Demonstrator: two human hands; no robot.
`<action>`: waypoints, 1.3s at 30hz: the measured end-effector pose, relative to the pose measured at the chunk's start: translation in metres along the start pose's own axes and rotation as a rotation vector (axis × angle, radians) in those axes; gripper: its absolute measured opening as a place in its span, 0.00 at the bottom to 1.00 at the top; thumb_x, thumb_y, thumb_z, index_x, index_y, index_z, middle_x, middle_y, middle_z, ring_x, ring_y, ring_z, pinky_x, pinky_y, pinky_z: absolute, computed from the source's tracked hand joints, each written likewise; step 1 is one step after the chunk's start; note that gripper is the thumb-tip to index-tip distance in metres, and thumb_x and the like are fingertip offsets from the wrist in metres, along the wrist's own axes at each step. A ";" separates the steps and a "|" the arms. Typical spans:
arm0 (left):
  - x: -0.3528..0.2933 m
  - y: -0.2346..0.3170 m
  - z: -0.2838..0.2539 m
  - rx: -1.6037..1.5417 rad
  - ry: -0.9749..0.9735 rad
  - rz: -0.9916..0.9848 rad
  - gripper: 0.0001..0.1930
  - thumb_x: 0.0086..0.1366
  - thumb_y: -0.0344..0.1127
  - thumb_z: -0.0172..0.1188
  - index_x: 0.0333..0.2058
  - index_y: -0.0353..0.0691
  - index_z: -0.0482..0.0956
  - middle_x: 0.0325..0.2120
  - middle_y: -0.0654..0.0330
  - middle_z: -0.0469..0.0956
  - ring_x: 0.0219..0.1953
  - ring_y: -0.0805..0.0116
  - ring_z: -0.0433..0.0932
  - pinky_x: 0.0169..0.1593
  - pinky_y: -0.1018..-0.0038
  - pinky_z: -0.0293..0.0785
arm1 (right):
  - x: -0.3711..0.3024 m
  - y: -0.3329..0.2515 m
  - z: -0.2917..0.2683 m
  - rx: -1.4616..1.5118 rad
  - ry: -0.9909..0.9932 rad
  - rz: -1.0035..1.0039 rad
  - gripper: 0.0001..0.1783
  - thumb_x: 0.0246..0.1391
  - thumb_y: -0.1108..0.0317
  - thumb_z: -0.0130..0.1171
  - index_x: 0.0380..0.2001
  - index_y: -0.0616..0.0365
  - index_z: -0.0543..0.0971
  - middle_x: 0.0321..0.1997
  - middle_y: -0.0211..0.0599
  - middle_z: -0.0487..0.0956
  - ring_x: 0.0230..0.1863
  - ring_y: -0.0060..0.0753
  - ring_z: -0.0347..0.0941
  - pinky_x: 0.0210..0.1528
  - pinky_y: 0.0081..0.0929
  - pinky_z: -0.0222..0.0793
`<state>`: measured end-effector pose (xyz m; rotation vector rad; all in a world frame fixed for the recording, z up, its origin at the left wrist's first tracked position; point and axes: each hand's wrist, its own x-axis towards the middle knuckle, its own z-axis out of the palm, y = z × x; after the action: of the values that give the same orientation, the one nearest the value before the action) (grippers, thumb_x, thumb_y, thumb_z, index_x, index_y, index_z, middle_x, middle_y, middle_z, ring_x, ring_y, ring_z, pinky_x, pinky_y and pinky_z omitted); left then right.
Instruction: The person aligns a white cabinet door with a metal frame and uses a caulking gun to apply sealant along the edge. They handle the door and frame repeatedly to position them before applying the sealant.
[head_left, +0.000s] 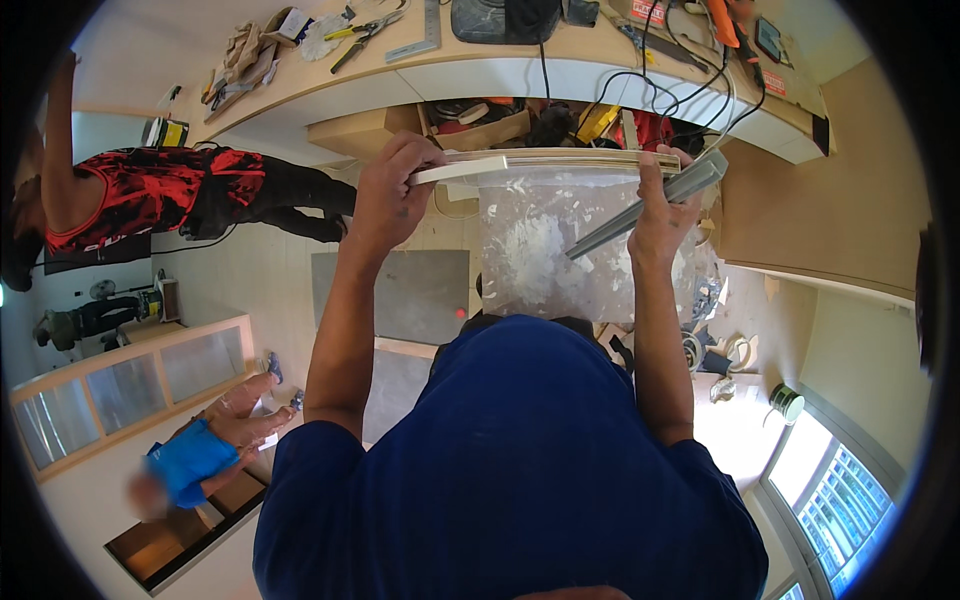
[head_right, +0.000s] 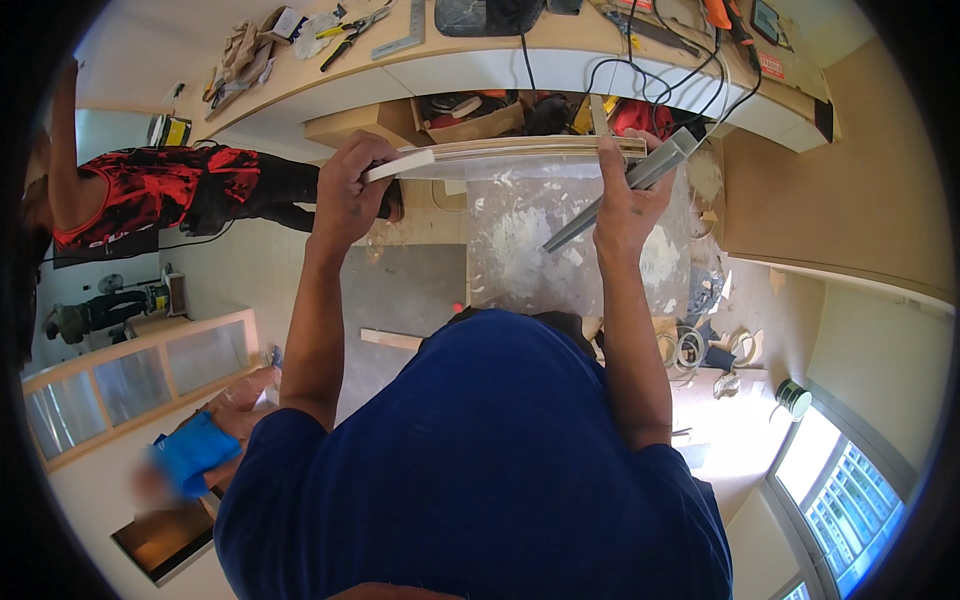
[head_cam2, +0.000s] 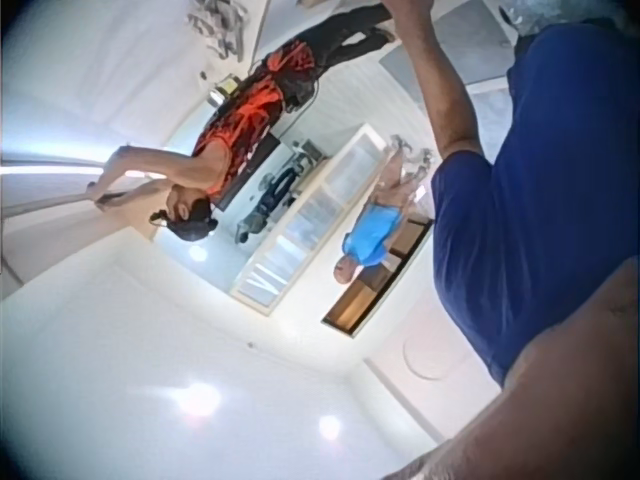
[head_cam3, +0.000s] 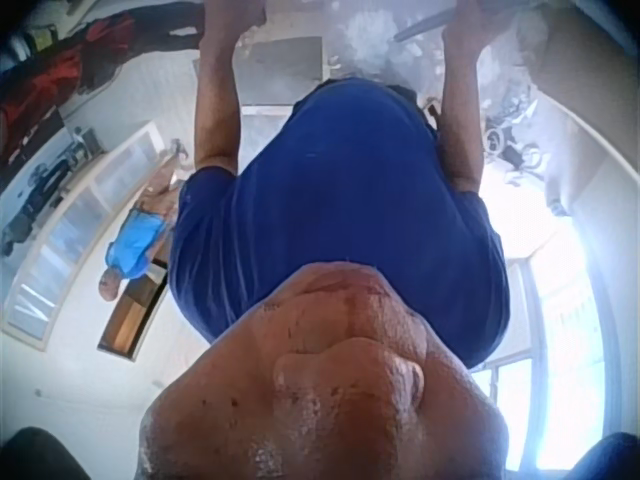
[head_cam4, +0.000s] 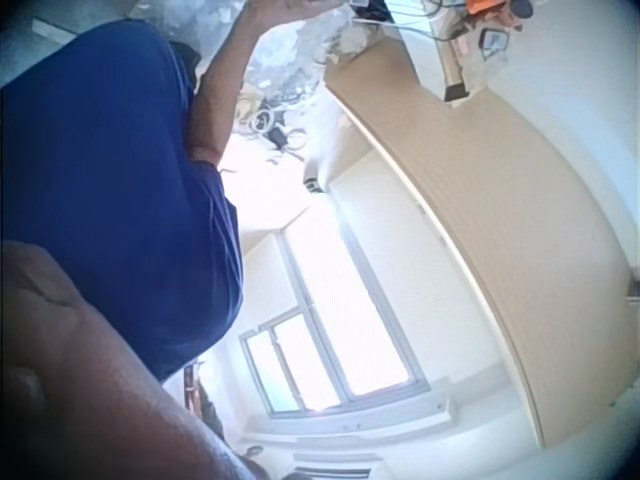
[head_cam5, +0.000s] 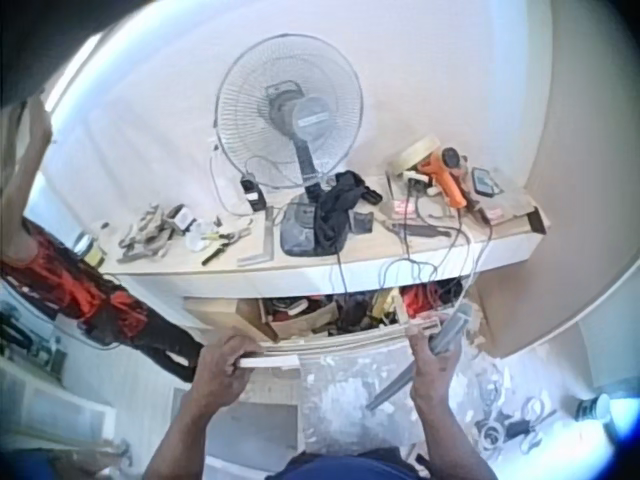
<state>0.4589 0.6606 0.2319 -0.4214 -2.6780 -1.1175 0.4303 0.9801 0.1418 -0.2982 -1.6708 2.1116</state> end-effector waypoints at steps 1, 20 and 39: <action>0.001 0.003 0.000 -0.055 -0.004 -0.066 0.12 0.60 0.18 0.67 0.42 0.35 0.83 0.35 0.58 0.80 0.37 0.65 0.82 0.41 0.73 0.77 | 0.001 0.001 -0.001 0.008 -0.002 -0.005 0.23 0.58 0.64 0.78 0.51 0.57 0.78 0.45 0.28 0.76 0.42 0.19 0.71 0.47 0.19 0.68; -0.003 0.012 0.015 -0.233 0.086 -0.285 0.06 0.75 0.31 0.60 0.39 0.36 0.82 0.27 0.63 0.80 0.32 0.72 0.79 0.39 0.70 0.76 | -0.020 -0.006 -0.031 -0.292 -0.011 -0.253 0.31 0.59 0.74 0.72 0.62 0.67 0.71 0.60 0.46 0.75 0.58 0.42 0.72 0.65 0.38 0.68; 0.016 -0.035 0.009 -0.127 -0.129 -0.071 0.06 0.69 0.37 0.65 0.38 0.43 0.85 0.36 0.60 0.82 0.48 0.64 0.80 0.56 0.64 0.73 | 0.008 0.015 -0.026 -0.289 -0.128 -0.302 0.39 0.57 0.67 0.75 0.67 0.68 0.69 0.64 0.49 0.77 0.63 0.46 0.74 0.69 0.42 0.67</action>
<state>0.4312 0.6461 0.2075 -0.4371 -2.7618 -1.3287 0.4316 1.0038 0.1217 0.0076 -1.9589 1.7013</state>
